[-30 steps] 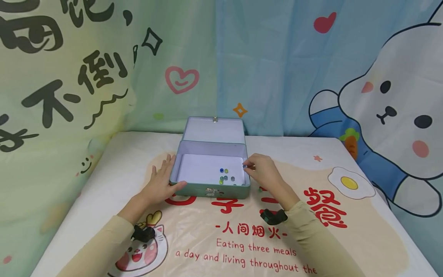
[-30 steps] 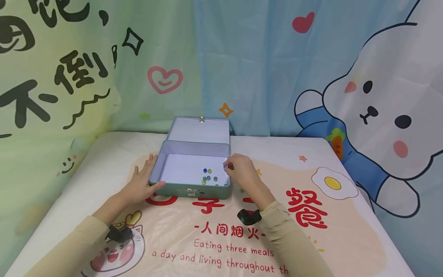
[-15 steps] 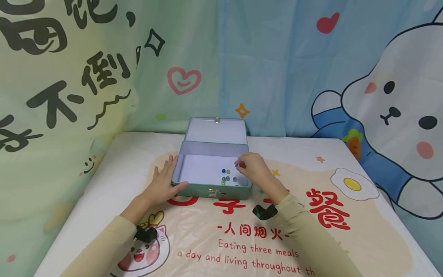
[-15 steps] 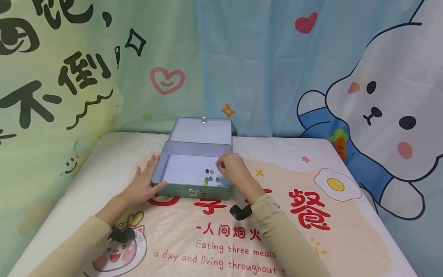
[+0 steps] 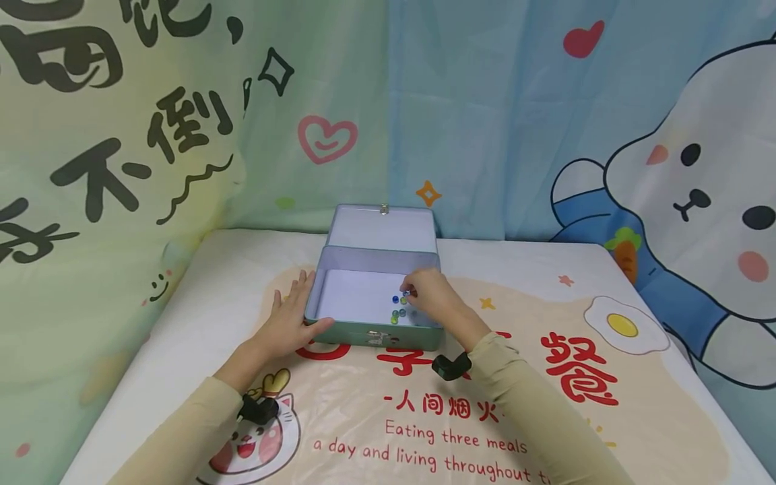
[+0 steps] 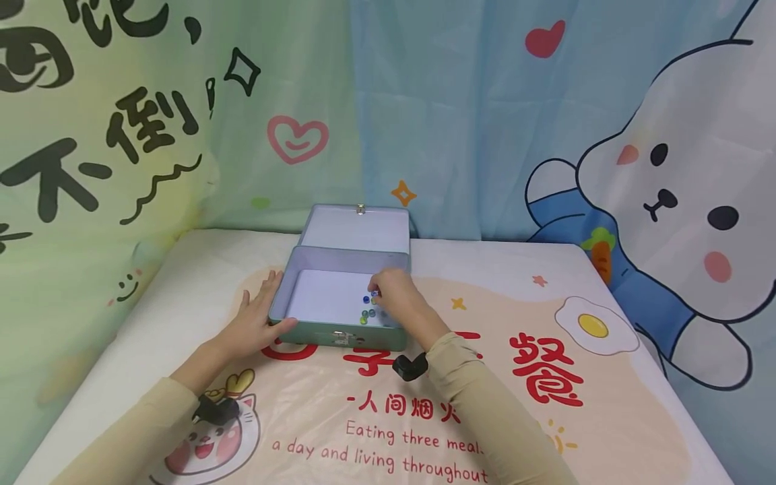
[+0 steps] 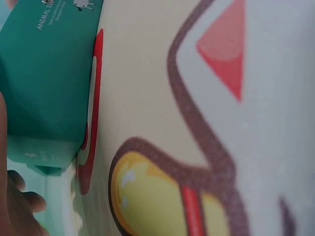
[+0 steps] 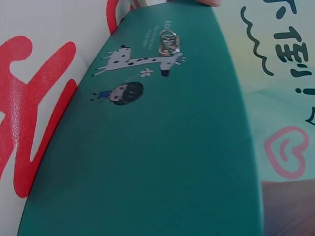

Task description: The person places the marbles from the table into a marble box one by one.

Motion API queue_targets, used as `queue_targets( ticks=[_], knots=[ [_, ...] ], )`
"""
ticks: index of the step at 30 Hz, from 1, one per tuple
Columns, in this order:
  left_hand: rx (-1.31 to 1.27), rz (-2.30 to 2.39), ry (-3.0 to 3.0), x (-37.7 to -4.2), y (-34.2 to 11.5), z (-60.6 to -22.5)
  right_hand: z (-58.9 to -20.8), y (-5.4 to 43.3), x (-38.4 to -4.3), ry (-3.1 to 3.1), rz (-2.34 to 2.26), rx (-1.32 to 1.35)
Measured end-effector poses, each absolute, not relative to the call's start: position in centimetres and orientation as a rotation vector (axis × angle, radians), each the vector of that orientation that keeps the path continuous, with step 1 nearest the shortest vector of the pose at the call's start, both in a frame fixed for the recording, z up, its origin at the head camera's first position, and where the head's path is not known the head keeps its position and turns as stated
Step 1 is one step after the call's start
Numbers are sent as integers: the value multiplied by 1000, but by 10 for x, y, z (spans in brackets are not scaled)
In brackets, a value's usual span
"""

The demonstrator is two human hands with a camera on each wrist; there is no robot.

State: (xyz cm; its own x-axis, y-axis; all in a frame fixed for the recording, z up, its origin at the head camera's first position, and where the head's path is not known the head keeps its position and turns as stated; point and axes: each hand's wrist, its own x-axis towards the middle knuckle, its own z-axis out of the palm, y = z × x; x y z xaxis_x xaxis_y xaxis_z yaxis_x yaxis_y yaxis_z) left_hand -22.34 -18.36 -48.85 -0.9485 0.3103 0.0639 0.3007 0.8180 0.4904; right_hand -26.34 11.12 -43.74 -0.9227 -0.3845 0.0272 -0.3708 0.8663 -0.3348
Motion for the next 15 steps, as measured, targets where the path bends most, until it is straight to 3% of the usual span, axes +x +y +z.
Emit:
queue_targets(
  ticks=[15],
  knots=[
    [488,807,2975,-223,-183,-488,-449,102,-270,2959,-299,-681]
  ],
)
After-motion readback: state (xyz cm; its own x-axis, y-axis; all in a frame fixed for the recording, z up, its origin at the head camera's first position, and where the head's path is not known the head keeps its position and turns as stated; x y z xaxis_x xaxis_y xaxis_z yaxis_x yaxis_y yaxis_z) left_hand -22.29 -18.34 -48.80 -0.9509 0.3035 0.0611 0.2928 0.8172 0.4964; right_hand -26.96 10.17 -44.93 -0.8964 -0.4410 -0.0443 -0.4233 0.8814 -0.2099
